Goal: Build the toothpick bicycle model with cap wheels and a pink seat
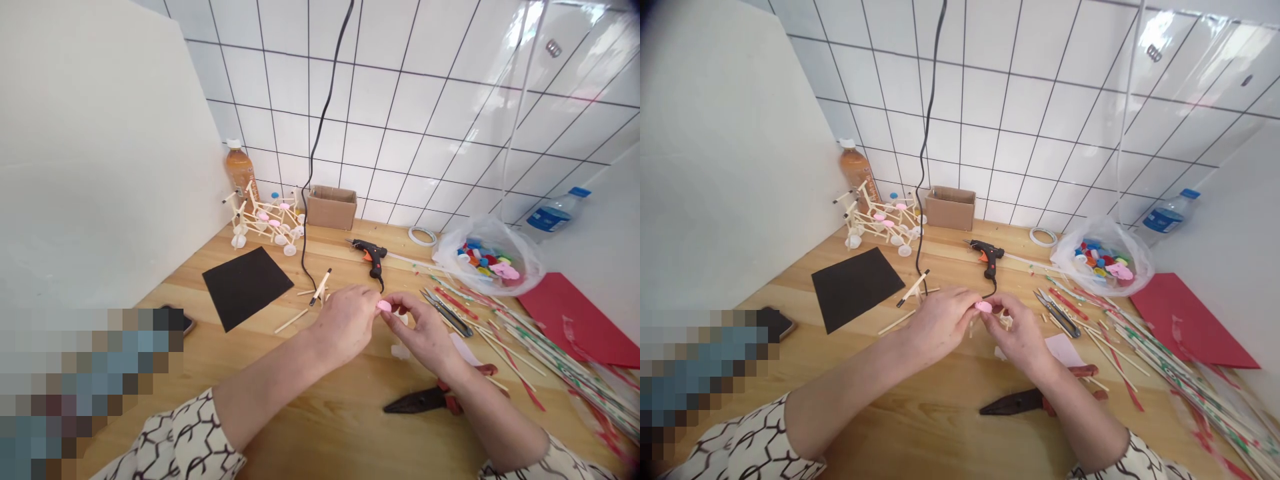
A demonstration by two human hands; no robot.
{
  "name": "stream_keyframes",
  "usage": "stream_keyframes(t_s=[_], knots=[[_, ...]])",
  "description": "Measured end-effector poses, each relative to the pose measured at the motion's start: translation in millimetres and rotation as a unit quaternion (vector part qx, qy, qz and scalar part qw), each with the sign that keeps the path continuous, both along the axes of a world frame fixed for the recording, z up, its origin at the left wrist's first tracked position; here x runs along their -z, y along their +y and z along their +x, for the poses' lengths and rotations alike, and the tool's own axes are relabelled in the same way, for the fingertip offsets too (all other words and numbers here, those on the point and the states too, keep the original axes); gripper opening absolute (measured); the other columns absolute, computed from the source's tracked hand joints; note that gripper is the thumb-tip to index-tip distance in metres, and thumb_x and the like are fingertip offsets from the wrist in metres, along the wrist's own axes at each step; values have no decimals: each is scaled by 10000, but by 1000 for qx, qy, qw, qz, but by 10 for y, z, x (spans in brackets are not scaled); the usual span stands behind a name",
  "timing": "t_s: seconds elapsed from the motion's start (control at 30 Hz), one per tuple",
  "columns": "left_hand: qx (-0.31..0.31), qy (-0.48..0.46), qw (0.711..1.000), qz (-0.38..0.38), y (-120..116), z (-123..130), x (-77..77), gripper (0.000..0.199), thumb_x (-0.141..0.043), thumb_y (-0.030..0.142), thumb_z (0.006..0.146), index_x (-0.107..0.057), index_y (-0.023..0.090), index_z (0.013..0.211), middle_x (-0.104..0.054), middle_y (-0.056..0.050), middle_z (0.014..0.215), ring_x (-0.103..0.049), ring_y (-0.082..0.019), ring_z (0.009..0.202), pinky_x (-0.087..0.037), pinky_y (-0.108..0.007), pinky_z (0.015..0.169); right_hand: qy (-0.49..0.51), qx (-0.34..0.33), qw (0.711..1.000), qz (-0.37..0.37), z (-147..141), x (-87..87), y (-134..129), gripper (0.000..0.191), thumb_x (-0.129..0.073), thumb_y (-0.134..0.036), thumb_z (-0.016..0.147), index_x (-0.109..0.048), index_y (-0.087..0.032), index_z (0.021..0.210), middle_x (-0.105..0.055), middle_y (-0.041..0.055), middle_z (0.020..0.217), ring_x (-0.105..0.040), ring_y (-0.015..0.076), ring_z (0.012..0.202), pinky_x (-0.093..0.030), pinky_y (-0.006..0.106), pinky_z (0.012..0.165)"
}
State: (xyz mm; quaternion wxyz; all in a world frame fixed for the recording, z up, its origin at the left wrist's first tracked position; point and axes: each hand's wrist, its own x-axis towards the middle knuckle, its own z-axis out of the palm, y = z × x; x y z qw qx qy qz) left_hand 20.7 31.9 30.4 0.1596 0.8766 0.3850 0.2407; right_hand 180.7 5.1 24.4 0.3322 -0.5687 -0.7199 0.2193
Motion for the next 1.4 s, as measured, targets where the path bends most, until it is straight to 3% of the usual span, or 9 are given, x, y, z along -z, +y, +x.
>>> stream_keyframes(t_s=[0.2,0.37,0.67,0.83,1.07,1.4], knots=[[-3,5,1000,-10,-8,-2,-28,241,-367,211,909,-596,159,857,-648,-48,858,-593,-177,794,-441,-288,686,17,0,1000,-14,54,-61,-4,202,-546,-359,805,-637,-189,864,-692,46,837,-580,175,738,-450,304,704],[-5,7,1000,0,-12,-7,-16,221,-387,208,903,-596,160,848,-646,-45,834,-588,-173,776,-433,-284,681,71,-23,995,-73,111,-95,7,258,-510,-396,835,-662,-191,874,-703,45,873,-610,191,794,-454,309,726],[-1,2,1000,3,0,-10,18,225,-377,214,909,-591,165,859,-641,-42,834,-586,-172,773,-431,-286,681,68,-29,995,-74,68,-85,17,267,-523,-400,823,-661,-172,833,-684,43,792,-581,168,709,-448,287,677],[1,-1,1000,6,-9,-11,1,226,-384,220,909,-594,163,849,-639,-39,815,-583,-173,760,-432,-291,666,111,-27,987,-112,112,-45,28,302,-511,-443,829,-663,-183,843,-674,29,810,-589,168,739,-448,275,685],[3,0,1000,2,-9,-13,1,197,-412,207,897,-599,163,856,-642,-38,825,-587,-174,769,-436,-290,678,144,-11,980,-135,71,-6,67,315,-506,-439,817,-649,-174,726,-638,3,701,-567,156,698,-425,254,657],[2,10,1000,15,-6,-14,12,194,-407,189,894,-588,157,832,-635,-39,813,-580,-173,754,-439,-288,668,154,-25,978,-138,72,43,77,335,-520,-463,821,-685,-171,824,-671,23,755,-595,171,747,-443,267,697]])
